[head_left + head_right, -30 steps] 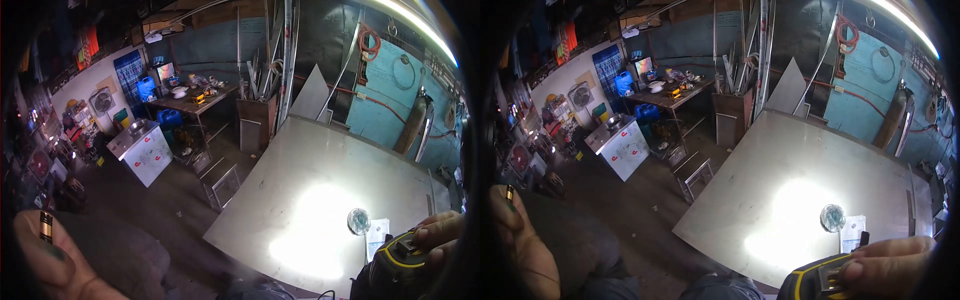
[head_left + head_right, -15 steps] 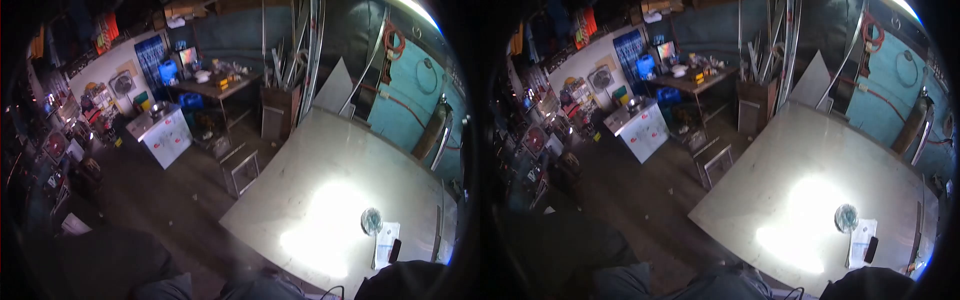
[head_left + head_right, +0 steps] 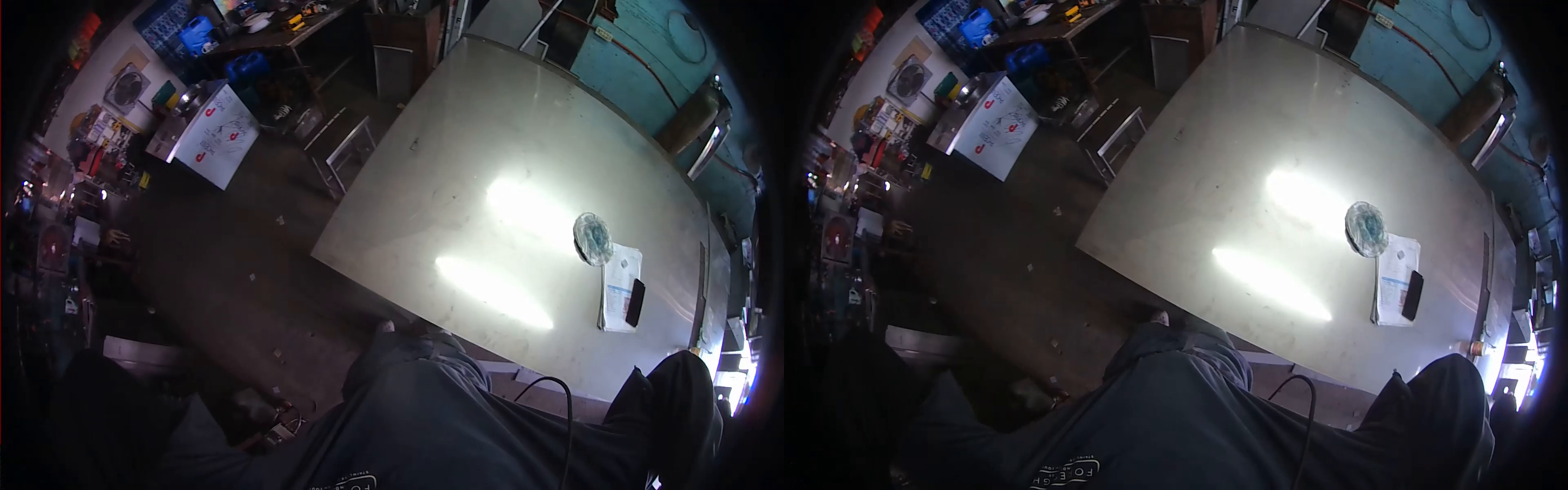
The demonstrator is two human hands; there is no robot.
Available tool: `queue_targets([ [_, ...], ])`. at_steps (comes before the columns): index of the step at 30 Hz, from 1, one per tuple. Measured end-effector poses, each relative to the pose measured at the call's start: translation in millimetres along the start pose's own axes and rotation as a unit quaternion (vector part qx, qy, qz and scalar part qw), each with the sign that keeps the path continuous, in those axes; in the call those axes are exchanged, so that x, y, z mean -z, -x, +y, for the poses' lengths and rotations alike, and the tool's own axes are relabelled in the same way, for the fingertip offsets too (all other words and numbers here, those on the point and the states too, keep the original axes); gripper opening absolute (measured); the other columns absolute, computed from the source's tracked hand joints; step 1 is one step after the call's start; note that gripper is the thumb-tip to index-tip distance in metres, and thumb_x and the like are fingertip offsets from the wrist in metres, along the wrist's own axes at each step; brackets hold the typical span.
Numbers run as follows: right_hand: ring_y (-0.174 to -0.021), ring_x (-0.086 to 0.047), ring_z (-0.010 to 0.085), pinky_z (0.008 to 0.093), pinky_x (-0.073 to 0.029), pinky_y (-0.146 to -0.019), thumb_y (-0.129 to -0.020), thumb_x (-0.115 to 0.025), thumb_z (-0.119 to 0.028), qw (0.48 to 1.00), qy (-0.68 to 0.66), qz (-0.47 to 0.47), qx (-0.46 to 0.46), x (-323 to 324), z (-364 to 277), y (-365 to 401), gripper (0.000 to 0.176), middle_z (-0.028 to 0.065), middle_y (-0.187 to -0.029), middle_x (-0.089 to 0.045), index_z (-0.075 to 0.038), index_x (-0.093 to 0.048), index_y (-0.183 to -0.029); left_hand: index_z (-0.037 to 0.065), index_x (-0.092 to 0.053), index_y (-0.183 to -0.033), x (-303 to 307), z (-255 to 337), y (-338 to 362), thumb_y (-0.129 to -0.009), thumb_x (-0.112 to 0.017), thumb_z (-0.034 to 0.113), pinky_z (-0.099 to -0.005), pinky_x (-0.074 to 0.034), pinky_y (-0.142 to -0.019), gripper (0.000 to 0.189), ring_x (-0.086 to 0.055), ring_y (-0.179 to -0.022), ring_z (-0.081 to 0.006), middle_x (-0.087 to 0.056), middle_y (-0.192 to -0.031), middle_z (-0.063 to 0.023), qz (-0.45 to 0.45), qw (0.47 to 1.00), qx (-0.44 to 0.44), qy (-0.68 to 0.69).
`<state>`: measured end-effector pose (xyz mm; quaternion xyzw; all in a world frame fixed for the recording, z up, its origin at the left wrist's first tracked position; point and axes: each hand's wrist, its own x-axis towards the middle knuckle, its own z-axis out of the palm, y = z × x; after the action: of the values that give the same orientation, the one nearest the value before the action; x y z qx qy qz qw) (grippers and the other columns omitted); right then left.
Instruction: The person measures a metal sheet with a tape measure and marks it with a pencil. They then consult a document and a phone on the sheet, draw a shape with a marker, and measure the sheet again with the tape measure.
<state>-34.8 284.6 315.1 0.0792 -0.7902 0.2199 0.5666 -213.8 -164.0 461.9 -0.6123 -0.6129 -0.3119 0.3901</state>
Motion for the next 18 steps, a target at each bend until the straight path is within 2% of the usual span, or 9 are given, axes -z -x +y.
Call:
queue_targets([
  [6, -0.075, -0.062, 0.0192, 0.0334, -0.051, -0.068, -0.095, -0.051, -0.028, 0.999, 0.019, 0.020, -0.020, 21.1, -10.8, 4.6, 0.029, 0.0157, -0.117, -0.061, -0.005, -0.057, -0.112, 0.007, -0.048, -0.081, -2.1, 4.3, -12.1, -0.101, -0.041, 0.030, -0.0262, -0.032, -0.035, 0.031, -0.040, -0.046, -0.0140, -0.052, -0.075, -0.0080, -0.025, 1.000, -0.013, 0.014],
  [12, -0.073, -0.062, 0.0195, 0.0337, -0.051, -0.067, -0.095, -0.051, -0.029, 0.999, 0.047, -0.003, 0.015, 35.2, -29.9, 0.0, 0.029, 0.0159, -0.117, -0.061, -0.006, -0.057, -0.112, 0.006, -0.049, -0.080, -12.1, -6.4, -11.2, -0.101, -0.041, 0.030, -0.0269, -0.032, -0.035, 0.032, -0.039, -0.045, -0.0147, -0.053, -0.075, -0.0087, 0.026, 0.997, -0.039, 0.058],
  [18, -0.072, -0.062, 0.0197, 0.0340, -0.051, -0.067, -0.095, -0.051, -0.030, 0.997, 0.072, 0.002, 0.026, 40.3, -51.9, 3.5, 0.030, 0.0160, -0.117, -0.061, -0.006, -0.057, -0.111, 0.006, -0.049, -0.080, -21.1, -18.4, -4.4, -0.101, -0.041, 0.030, -0.0277, -0.032, -0.035, 0.032, -0.039, -0.045, -0.0153, -0.053, -0.074, -0.0093, 0.037, 0.993, -0.064, 0.095],
])
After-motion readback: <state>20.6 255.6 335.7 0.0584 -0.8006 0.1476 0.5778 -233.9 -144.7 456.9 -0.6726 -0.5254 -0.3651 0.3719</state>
